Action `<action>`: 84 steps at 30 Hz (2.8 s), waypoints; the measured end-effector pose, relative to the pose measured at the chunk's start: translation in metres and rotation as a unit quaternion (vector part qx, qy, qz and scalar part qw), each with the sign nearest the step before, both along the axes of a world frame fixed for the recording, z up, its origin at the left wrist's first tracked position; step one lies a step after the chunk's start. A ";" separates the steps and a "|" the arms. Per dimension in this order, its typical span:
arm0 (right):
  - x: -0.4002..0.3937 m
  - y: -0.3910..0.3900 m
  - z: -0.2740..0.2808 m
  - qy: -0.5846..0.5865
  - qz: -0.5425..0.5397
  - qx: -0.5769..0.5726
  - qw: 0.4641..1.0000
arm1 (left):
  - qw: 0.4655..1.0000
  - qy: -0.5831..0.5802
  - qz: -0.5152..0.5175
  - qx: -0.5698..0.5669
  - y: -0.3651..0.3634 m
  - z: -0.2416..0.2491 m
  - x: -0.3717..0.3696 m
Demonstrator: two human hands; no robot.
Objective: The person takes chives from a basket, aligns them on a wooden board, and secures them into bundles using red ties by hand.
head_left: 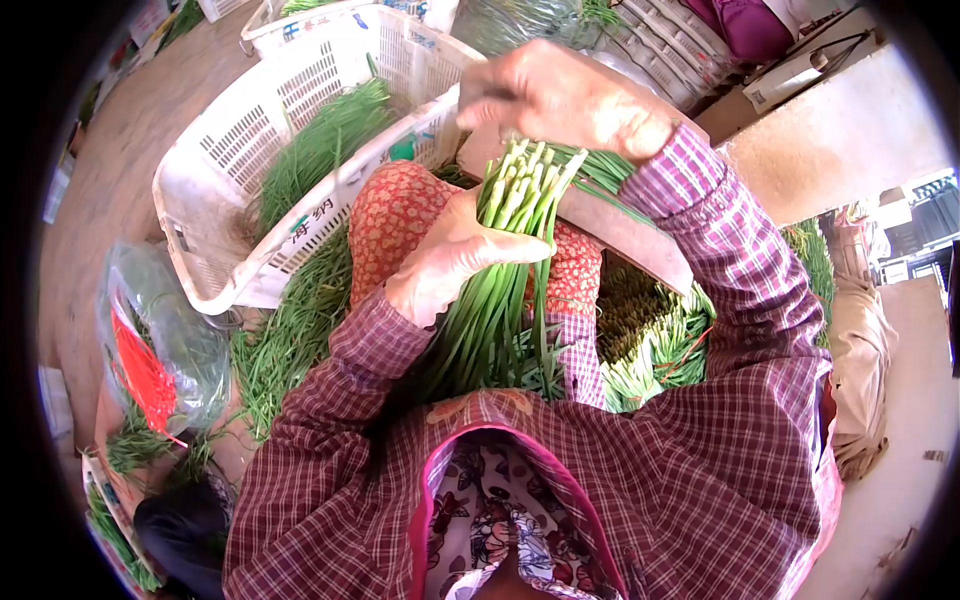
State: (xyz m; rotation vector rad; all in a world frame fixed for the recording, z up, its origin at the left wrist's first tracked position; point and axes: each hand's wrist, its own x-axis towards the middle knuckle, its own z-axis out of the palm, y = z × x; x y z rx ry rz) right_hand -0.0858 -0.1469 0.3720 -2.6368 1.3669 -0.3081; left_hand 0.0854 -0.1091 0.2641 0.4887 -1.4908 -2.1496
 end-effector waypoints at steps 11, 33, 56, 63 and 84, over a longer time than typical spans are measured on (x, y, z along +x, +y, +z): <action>0.017 0.011 0.014 -0.352 -0.018 -0.198 0.915 | 0.977 0.133 -0.058 0.159 -0.020 -0.019 0.014; 0.037 0.059 -0.071 -0.388 -0.215 -0.038 0.895 | 0.883 0.422 0.179 0.095 -0.082 0.049 -0.024; -0.042 0.103 -0.039 -0.537 -0.298 0.241 0.751 | 0.759 0.030 0.394 -0.518 -0.064 0.034 -0.026; -0.037 0.107 -0.033 -0.518 -0.271 0.194 0.788 | 0.853 0.130 0.400 -0.310 -0.048 0.036 -0.026; -0.049 0.112 -0.044 -0.513 -0.281 0.188 0.789 | 0.950 0.227 0.195 -0.090 -0.067 0.038 0.012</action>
